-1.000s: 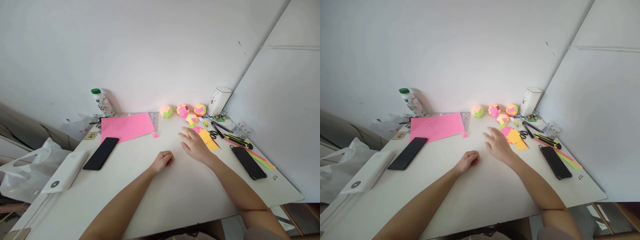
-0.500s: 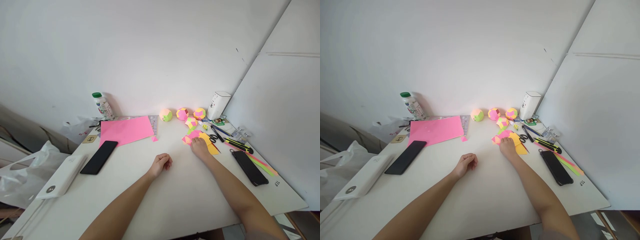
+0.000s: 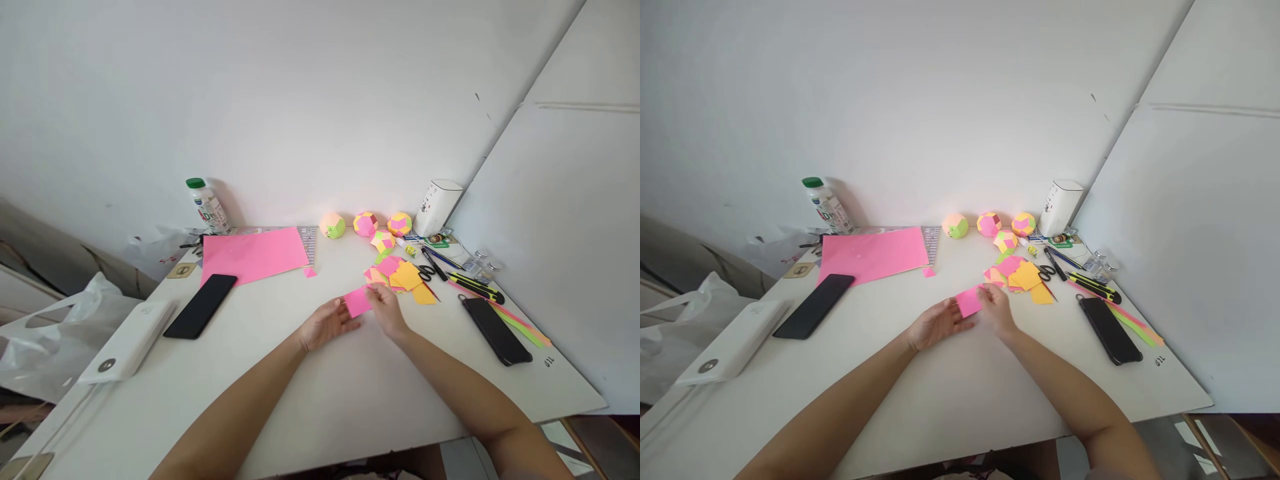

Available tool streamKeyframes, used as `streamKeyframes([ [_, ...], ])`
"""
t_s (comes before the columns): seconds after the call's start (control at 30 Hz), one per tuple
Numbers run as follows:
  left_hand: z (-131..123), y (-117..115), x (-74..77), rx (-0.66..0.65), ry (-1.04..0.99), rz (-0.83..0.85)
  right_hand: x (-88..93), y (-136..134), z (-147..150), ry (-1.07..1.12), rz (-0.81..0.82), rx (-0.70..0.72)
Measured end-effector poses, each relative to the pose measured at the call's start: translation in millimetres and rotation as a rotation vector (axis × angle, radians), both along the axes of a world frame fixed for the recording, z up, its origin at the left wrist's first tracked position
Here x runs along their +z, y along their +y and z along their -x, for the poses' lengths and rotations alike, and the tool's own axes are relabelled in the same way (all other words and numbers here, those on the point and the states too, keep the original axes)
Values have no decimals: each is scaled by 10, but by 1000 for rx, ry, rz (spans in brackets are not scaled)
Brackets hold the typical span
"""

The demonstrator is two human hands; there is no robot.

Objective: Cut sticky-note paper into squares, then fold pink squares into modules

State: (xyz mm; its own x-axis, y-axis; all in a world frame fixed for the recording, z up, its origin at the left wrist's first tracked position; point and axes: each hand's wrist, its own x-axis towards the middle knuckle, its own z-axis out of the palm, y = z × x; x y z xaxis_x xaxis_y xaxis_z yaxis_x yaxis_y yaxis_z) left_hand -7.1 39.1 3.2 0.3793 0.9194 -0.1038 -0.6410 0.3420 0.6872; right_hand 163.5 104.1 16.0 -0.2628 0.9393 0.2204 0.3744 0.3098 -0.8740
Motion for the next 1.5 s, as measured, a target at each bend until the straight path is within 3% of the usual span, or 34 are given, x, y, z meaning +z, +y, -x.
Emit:
streamKeyframes([
  [0.1,-50,-29,-9,95,205,16,-90,-249,159,130,186,112],
  [0.23,-46,10,-72,293,416,28,-177,-250,177,194,261,170],
  [0.4,40,99,-116,510,397,1,-165,-190,139,195,293,313],
  [0.67,123,91,-78,353,333,18,-179,-225,111,315,275,425],
  [0.77,135,91,-88,315,319,2,-211,-241,121,301,166,501],
  [0.87,113,83,-100,366,336,-25,-244,-237,139,262,50,584],
  [0.97,86,66,-68,409,327,-40,-266,-213,156,268,-14,533],
  [1.07,73,47,-19,353,376,-71,-249,-201,167,294,-56,449],
  [1.27,59,32,-49,286,515,-55,-166,-217,177,315,107,510],
  [1.5,51,25,-66,270,578,-85,-168,-161,167,359,203,438],
])
